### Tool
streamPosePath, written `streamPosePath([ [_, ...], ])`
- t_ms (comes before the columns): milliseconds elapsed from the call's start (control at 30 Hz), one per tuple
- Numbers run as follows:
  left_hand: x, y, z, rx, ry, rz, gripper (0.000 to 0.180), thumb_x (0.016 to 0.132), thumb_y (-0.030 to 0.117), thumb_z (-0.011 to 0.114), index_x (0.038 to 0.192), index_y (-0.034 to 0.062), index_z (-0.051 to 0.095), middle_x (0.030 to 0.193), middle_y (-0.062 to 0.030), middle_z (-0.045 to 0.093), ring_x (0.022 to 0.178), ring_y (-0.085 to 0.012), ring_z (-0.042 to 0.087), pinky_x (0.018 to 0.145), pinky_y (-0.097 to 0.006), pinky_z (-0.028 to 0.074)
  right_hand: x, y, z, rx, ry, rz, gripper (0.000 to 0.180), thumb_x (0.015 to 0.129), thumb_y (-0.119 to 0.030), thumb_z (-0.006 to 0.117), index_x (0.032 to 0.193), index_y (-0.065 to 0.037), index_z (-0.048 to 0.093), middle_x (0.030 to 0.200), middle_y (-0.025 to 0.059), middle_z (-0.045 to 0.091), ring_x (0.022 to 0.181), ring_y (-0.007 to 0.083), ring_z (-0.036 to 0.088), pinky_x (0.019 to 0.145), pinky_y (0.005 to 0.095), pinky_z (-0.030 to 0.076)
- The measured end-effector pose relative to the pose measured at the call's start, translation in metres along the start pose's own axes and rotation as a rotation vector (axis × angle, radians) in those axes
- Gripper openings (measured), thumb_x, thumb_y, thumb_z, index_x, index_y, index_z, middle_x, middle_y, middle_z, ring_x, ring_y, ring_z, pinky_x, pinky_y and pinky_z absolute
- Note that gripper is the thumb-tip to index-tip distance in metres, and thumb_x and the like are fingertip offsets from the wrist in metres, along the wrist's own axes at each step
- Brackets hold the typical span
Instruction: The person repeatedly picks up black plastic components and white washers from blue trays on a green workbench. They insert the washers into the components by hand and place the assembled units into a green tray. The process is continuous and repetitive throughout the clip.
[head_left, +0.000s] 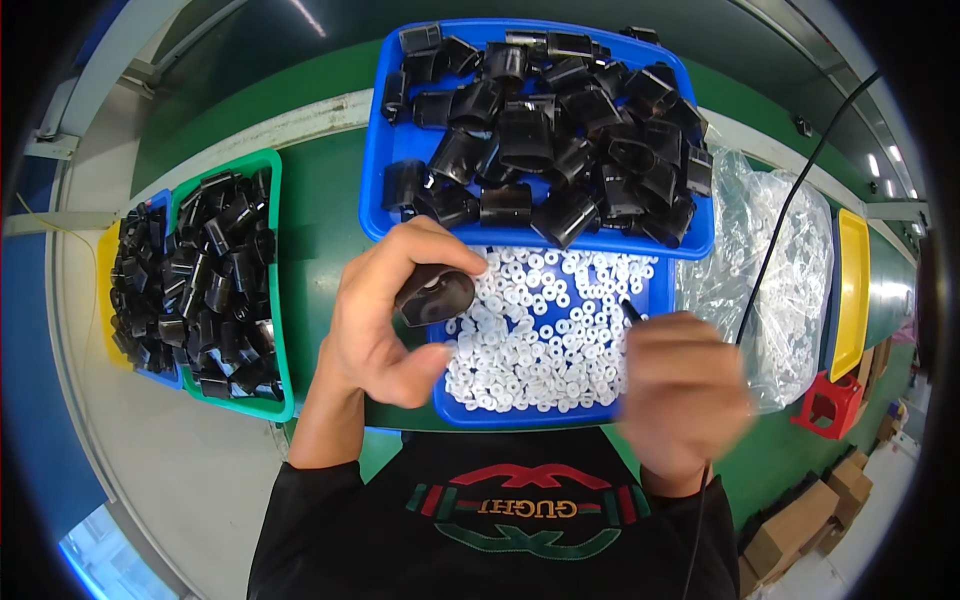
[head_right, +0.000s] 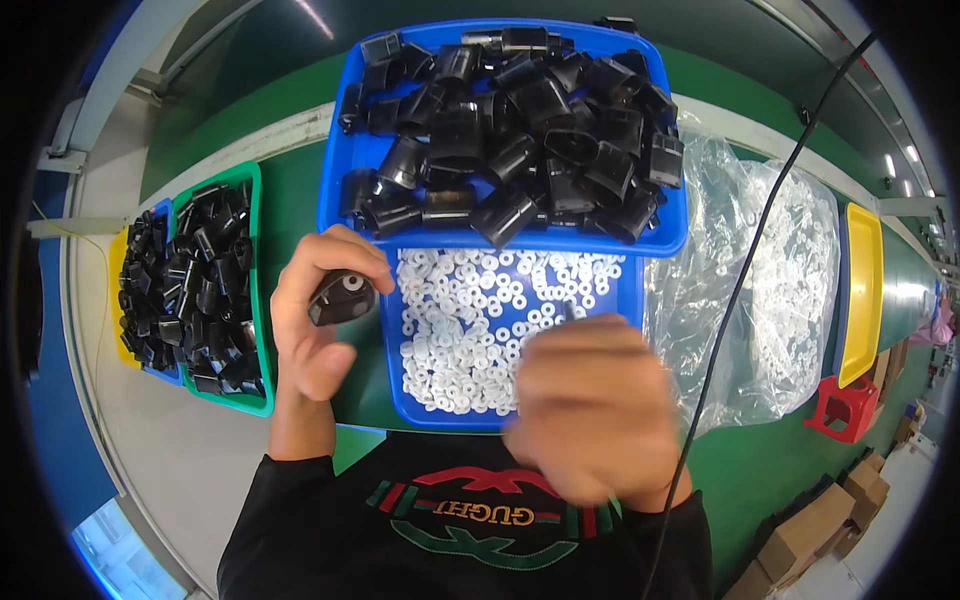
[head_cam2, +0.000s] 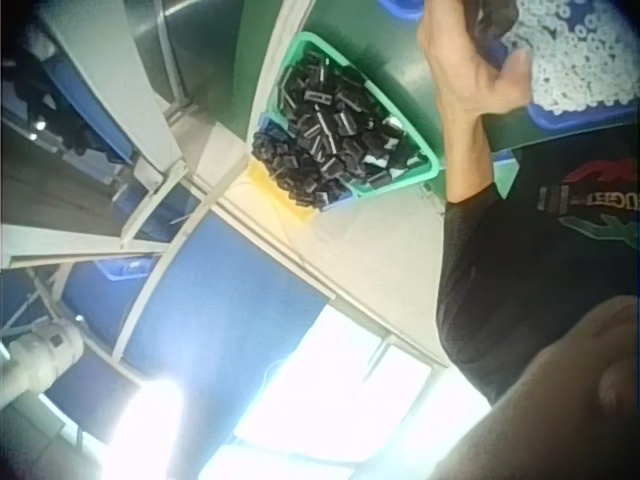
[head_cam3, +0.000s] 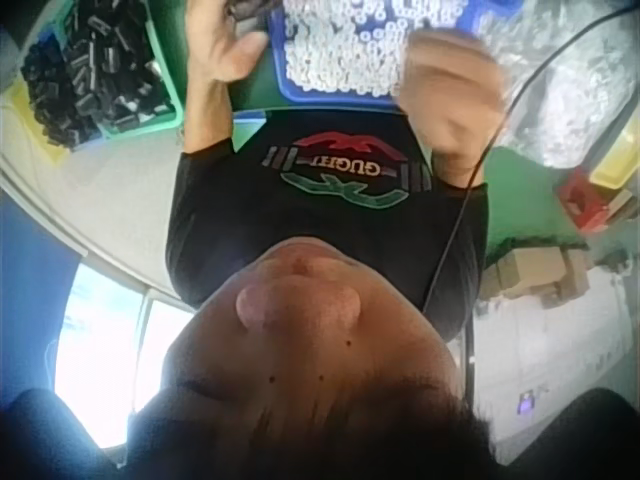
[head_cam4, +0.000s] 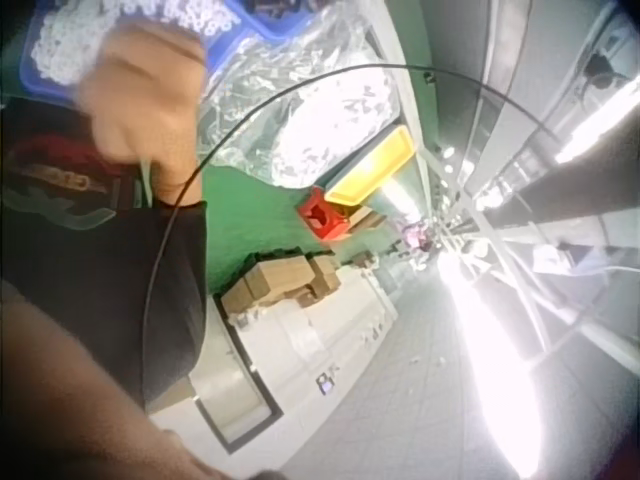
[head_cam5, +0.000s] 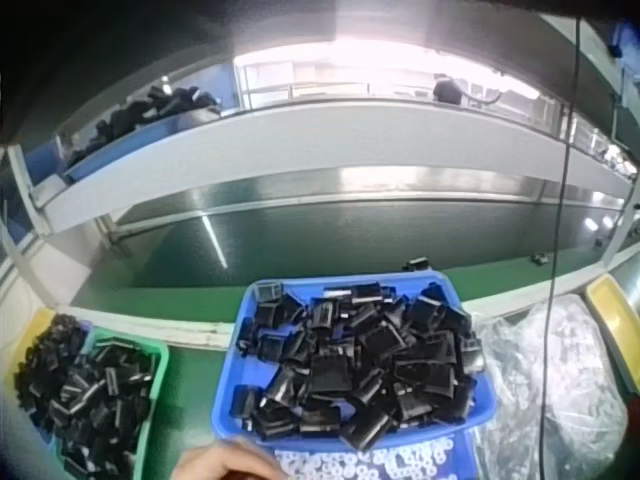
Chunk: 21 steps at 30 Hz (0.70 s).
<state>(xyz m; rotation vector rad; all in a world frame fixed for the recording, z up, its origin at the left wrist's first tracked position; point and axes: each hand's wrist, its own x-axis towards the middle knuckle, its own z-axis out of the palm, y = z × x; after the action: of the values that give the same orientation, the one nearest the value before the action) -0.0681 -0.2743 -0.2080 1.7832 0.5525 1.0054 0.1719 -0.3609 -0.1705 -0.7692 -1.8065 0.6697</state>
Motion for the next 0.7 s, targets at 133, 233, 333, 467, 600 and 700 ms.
streamPosePath([
  [133,0.021,0.003,-0.018,0.134,0.078,-0.055,0.056,0.086,0.045,0.053,0.108,-0.0058,0.058,0.091,-0.0142,0.061,0.08,-0.0209,0.06,0.072,-0.031,0.047,-0.022,0.031,0.035,-0.742,-0.346,0.185,0.014,0.067,-0.01,0.063,0.081,-0.01,0.06,0.056,-0.0003,0.047,0.051,0.0156,0.056,0.041,0.0302,0.042],
  [233,0.052,0.005,-0.035,0.494,0.189,-0.071,0.037,0.092,0.027,0.055,0.112,-0.0035,0.059,0.095,-0.0127,0.064,0.083,-0.0197,0.06,0.077,-0.032,0.048,-0.037,0.05,0.054,-0.864,-0.315,0.215,0.02,0.07,-0.012,0.064,0.089,-0.009,0.061,0.06,0.0008,0.051,0.053,0.0157,0.059,0.043,0.0295,0.045],
  [333,0.098,-0.004,-0.052,0.797,0.361,-0.124,0.035,0.09,0.021,0.061,0.119,0.0006,0.059,0.105,-0.0113,0.065,0.094,-0.0182,0.06,0.085,-0.031,0.046,-0.035,0.052,0.057,-0.811,-0.163,0.221,0.031,0.063,-0.006,0.066,0.094,-0.005,0.064,0.071,0.005,0.053,0.055,0.0194,0.061,0.047,0.0311,0.049],
  [467,0.157,-0.058,-0.098,1.146,0.401,-0.274,0.04,0.083,0.028,0.065,0.114,0.0018,0.063,0.108,-0.0174,0.067,0.103,-0.0342,0.063,0.09,-0.042,0.049,-0.036,0.052,0.057,-0.796,-0.152,0.245,0.028,0.067,-0.009,0.067,0.094,-0.005,0.064,0.077,0.0068,0.054,0.056,0.0199,0.062,0.048,0.0312,0.05],
  [600,0.194,-0.13,-0.139,1.172,0.156,-0.434,0.046,0.08,0.029,0.066,0.118,0.0028,0.063,0.119,-0.0203,0.065,0.112,-0.0358,0.061,0.097,-0.042,0.048,-0.039,0.058,0.056,-0.836,-0.192,0.199,0.018,0.072,-0.01,0.065,0.09,-0.005,0.063,0.077,0.0055,0.053,0.055,0.0171,0.062,0.045,0.0297,0.049],
  [700,0.195,-0.161,-0.16,1.097,-0.017,-0.509,0.051,0.079,0.029,0.067,0.123,0.0028,0.061,0.123,-0.0213,0.063,0.116,-0.0351,0.06,0.099,-0.041,0.047,-0.043,0.062,0.056,-0.827,-0.19,0.167,0.014,0.074,-0.01,0.063,0.088,-0.007,0.062,0.078,0.0044,0.051,0.053,0.0143,0.061,0.041,0.0284,0.048],
])
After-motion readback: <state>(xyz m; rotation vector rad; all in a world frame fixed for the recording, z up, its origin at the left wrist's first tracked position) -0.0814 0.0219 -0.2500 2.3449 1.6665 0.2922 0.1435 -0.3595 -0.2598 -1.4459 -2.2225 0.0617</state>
